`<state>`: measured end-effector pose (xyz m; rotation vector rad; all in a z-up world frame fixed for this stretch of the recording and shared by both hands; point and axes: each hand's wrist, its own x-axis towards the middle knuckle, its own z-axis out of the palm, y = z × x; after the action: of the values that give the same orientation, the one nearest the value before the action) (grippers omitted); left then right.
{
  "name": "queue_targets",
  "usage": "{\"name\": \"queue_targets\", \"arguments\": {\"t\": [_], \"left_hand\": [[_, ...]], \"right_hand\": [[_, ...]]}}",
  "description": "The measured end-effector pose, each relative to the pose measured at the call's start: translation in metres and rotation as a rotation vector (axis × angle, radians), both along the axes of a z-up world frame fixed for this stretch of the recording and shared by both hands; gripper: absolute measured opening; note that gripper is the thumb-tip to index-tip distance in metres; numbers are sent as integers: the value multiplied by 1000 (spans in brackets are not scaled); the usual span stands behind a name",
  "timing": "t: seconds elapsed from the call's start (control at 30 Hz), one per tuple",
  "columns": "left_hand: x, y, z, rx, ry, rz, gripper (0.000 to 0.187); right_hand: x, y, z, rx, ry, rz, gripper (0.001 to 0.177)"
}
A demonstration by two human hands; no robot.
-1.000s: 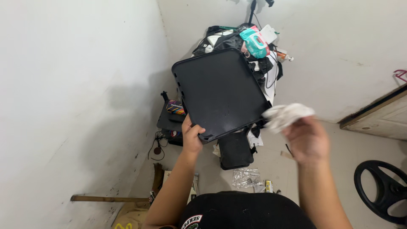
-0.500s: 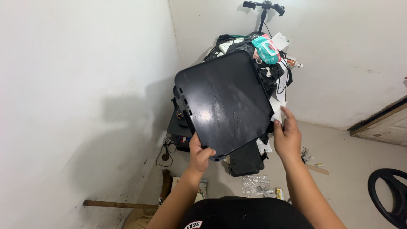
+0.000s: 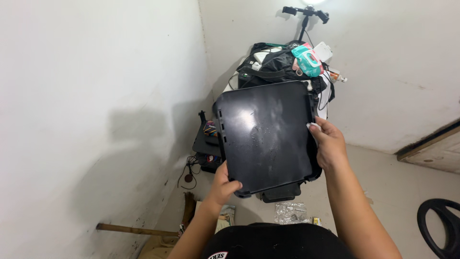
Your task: The person uses a wet wipe to clean several black plastic panels and supports, then attempts to slot the pieces together by hand.
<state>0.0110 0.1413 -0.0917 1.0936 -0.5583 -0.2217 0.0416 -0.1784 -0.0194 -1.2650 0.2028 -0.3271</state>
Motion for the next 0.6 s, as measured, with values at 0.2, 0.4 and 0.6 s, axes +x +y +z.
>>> {"name": "queue_targets", "arguments": {"t": [0.2,0.4,0.6], "left_hand": [[15,10,50,384,-21,652,86],[17,14,136,698,-832,854,76],[22,-9,163,656,-592,442,35]], "right_hand": [[-30,38,-3,-306,-217,-222,37],[-75,76,10,-1064,-433,-309,41],[-95,85,11,-1200,-618,-327,40]]}}
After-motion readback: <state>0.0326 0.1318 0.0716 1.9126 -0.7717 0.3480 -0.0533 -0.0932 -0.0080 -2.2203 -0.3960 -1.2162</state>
